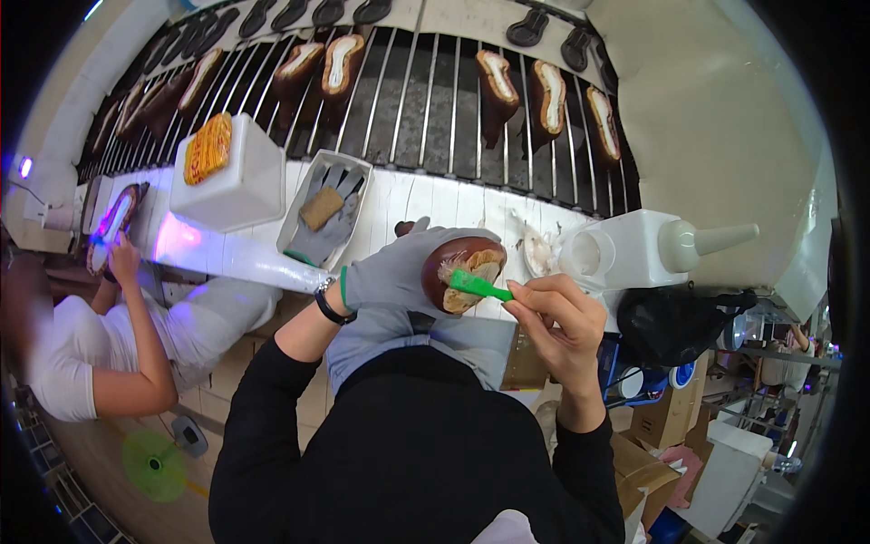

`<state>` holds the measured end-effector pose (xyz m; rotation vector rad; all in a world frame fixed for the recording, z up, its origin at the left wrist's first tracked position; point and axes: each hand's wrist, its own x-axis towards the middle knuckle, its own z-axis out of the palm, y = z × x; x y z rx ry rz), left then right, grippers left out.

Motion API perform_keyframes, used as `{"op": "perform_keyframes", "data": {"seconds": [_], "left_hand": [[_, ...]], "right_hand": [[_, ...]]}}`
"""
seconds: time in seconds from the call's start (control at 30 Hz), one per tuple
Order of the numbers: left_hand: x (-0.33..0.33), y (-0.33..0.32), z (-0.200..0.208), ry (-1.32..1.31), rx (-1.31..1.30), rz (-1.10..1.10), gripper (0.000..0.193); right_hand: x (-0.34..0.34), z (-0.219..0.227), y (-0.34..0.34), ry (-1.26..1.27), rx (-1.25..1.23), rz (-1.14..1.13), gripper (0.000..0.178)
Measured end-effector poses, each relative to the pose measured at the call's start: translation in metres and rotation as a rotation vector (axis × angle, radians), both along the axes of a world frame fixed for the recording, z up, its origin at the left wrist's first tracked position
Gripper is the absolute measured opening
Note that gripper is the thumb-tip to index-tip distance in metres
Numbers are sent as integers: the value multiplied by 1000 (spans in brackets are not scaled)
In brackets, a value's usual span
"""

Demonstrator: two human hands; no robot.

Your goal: The recorder is using a small brush to apply white adhesive around the edge of shoe uppers before they are attached to soles on a conveyor belt.

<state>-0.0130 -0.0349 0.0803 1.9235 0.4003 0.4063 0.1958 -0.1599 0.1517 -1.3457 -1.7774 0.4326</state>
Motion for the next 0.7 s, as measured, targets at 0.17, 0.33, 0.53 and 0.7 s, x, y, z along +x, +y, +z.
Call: {"op": "perform_keyframes", "data": {"seconds": [0.17, 0.33, 0.53, 0.7], "left_hand": [[18, 50, 3, 50, -182, -285, 85], [41, 94, -20, 229, -488, -483, 69], [55, 124, -52, 159, -588, -508, 68], [54, 128, -52, 95, -624, -523, 64]], "right_hand": [[17, 9, 32, -249, 194, -33, 19], [37, 23, 60, -443, 248, -48, 14], [44, 29, 69, -535, 152, -44, 13], [53, 38, 72, -435, 92, 13, 16]]}}
